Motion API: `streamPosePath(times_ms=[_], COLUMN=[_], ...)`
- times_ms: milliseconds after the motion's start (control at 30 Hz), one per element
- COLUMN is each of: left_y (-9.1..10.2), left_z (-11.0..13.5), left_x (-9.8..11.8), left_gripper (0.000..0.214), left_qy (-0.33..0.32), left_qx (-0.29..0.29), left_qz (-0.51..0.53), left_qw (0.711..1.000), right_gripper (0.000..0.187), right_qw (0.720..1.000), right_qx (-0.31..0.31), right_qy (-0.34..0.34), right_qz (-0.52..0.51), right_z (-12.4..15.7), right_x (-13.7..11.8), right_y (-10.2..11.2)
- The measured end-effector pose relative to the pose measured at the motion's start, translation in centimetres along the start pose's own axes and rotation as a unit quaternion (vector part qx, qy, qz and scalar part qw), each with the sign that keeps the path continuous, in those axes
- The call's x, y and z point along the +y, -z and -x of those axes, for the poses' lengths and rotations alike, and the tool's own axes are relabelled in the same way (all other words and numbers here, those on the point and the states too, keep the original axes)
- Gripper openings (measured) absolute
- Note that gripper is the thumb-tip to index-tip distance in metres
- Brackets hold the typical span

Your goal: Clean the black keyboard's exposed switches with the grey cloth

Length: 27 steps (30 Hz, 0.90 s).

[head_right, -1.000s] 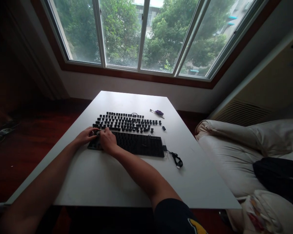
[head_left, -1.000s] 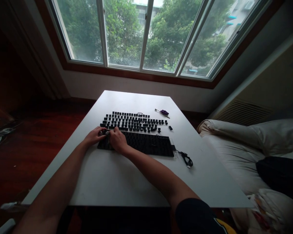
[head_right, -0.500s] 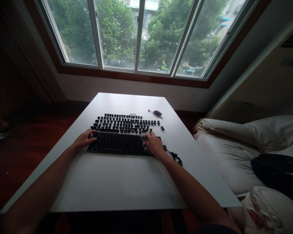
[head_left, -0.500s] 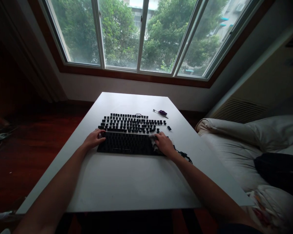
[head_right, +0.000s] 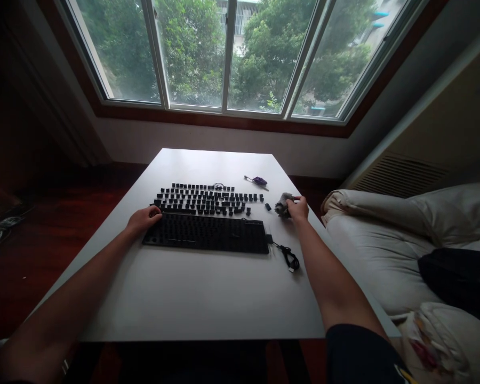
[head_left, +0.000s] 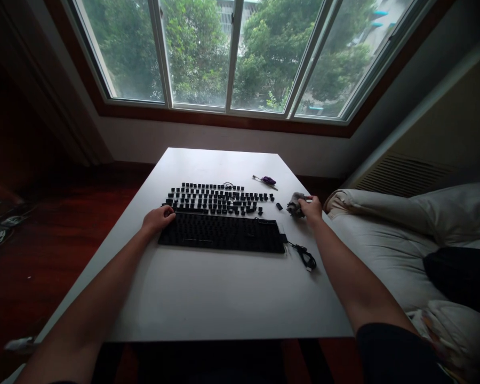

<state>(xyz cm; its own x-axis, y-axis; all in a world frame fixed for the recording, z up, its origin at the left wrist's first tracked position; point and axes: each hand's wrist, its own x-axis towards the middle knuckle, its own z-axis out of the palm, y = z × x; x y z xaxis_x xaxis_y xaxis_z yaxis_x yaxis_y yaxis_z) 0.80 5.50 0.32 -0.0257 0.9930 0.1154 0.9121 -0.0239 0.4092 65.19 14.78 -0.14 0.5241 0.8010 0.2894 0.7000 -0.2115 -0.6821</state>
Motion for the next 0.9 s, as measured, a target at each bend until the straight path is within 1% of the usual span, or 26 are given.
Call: streamPosePath(times_ms=[33,100,167,233,300,367,467,533,567,600,667,733,767,833,900], left_y=[-0.2,-0.4,-0.5,-0.5,-0.4,-0.4,-0.5,-0.5,-0.5,-0.5,-0.4,-0.3,-0.3,-0.3,-0.4], left_z=[0.1,0.4,0.6,0.5,0.5,0.4,0.5,0.5,0.6,0.7,0.9,1.0,1.1,1.2,1.2], left_x=[0.0,0.0,0.0,0.0,0.0,0.0,0.0,0.0,0.1,0.1,0.2,0.2,0.2,0.0,-0.1], left_gripper=[0.032,0.033,0.033,0.033,0.033,0.033,0.033,0.032,0.032,0.032,0.032,0.032,0.032,0.033,0.035], left_qy=[-0.001,-0.009,-0.017,-0.019,-0.019,-0.019,-0.015,-0.011,-0.009,-0.007,-0.001,0.005,0.009,0.017,0.026], left_qx=[0.018,0.026,0.028,0.031,0.031,0.032,0.037,0.042,0.045,0.048,0.055,0.063,0.067,0.079,0.088], left_qz=[-0.002,-0.001,0.0,0.002,0.004,0.008,0.014,0.016,0.017,0.016,0.014,0.012,0.011,0.011,0.01], left_qw=[1.0,1.0,0.999,0.999,0.999,0.999,0.999,0.999,0.999,0.999,0.998,0.998,0.998,0.997,0.996], right_gripper=[0.042,0.043,0.043,0.043,0.042,0.042,0.035,0.031,0.03,0.031,0.03,0.031,0.033,0.037,0.037], right_qw=[0.999,0.996,0.996,0.997,0.999,0.999,0.996,0.985,0.978,0.972,0.96,0.946,0.939,0.933,0.932], right_qx=[0.002,0.009,0.014,0.002,-0.022,-0.037,-0.014,0.013,0.013,-0.001,-0.068,-0.136,-0.159,-0.176,-0.175], right_qy=[-0.03,-0.076,-0.073,-0.055,-0.027,0.009,0.074,0.157,0.193,0.216,0.247,0.267,0.275,0.282,0.283], right_qz=[-0.015,-0.043,-0.052,-0.054,-0.038,-0.002,0.042,0.068,0.082,0.094,0.111,0.124,0.13,0.14,0.146], right_z=[-0.7,-1.9,-2.8,-3.4,-3.5,-2.8,-0.4,1.6,2.5,3.3,4.4,4.9,4.9,4.9,4.8], right_x=[0.0,-0.2,-0.6,-1.0,-1.4,-1.9,-2.7,-3.2,-3.5,-3.8,-4.1,-4.2,-4.2,-4.0,-3.7], right_y=[-0.3,-0.7,-0.9,-1.1,-1.2,-1.4,-1.9,-2.2,-2.3,-2.5,-2.9,-3.2,-3.3,-3.6,-3.7])
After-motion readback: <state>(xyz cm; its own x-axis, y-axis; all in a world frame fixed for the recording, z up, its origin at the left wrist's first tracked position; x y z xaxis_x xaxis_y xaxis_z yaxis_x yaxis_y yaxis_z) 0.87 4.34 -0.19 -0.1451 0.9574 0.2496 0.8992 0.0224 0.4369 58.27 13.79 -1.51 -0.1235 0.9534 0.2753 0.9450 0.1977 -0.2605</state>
